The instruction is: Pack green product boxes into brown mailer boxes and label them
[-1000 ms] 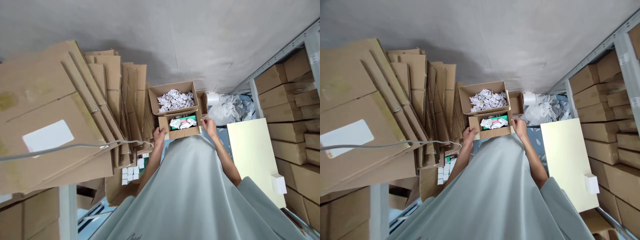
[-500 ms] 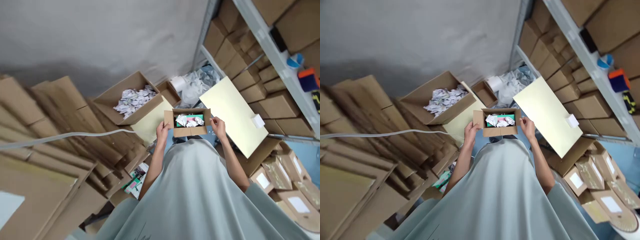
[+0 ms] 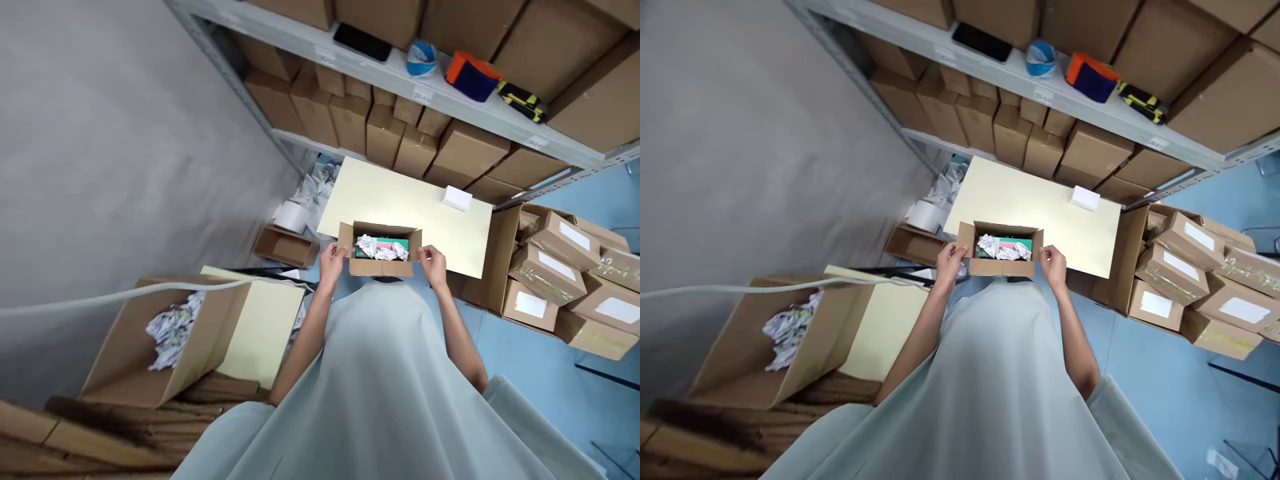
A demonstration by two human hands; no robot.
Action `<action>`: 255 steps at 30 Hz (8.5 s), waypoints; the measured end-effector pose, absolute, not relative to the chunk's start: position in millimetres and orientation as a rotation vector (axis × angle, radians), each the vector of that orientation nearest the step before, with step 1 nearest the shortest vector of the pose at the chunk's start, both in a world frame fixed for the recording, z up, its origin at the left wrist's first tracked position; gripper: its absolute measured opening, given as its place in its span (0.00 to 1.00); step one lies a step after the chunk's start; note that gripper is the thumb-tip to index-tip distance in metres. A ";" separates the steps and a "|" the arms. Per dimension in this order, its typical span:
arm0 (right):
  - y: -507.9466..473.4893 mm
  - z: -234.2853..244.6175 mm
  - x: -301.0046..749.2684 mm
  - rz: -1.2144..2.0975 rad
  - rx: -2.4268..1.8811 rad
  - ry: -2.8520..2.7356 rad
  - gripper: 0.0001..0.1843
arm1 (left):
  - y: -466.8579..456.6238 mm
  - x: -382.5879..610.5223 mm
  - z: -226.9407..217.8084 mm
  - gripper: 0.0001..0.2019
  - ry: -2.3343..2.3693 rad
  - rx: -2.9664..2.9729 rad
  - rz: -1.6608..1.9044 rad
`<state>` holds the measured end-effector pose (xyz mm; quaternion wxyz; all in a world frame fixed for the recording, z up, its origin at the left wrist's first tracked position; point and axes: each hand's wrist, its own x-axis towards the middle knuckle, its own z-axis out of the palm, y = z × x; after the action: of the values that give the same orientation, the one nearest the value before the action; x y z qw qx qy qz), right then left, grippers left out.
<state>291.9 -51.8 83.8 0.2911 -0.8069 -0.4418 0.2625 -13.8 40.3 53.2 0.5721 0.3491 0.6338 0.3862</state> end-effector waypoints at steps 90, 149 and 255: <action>62.1 35.4 377.1 1.032 -2.269 -1.328 0.12 | 163.5 129.0 43.9 0.09 1.534 1.938 -0.017; 330.6 200.4 477.3 -0.020 -2.099 -1.650 0.19 | 325.3 292.4 160.8 0.31 1.052 2.282 0.793; 145.8 145.6 414.7 1.985 -1.957 -1.551 0.41 | 186.9 56.2 40.3 0.23 0.959 0.399 0.487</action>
<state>414.7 145.8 145.6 -0.0240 -0.6134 -0.4860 0.6220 56.2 186.9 40.3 0.8400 0.1886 0.4535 0.2305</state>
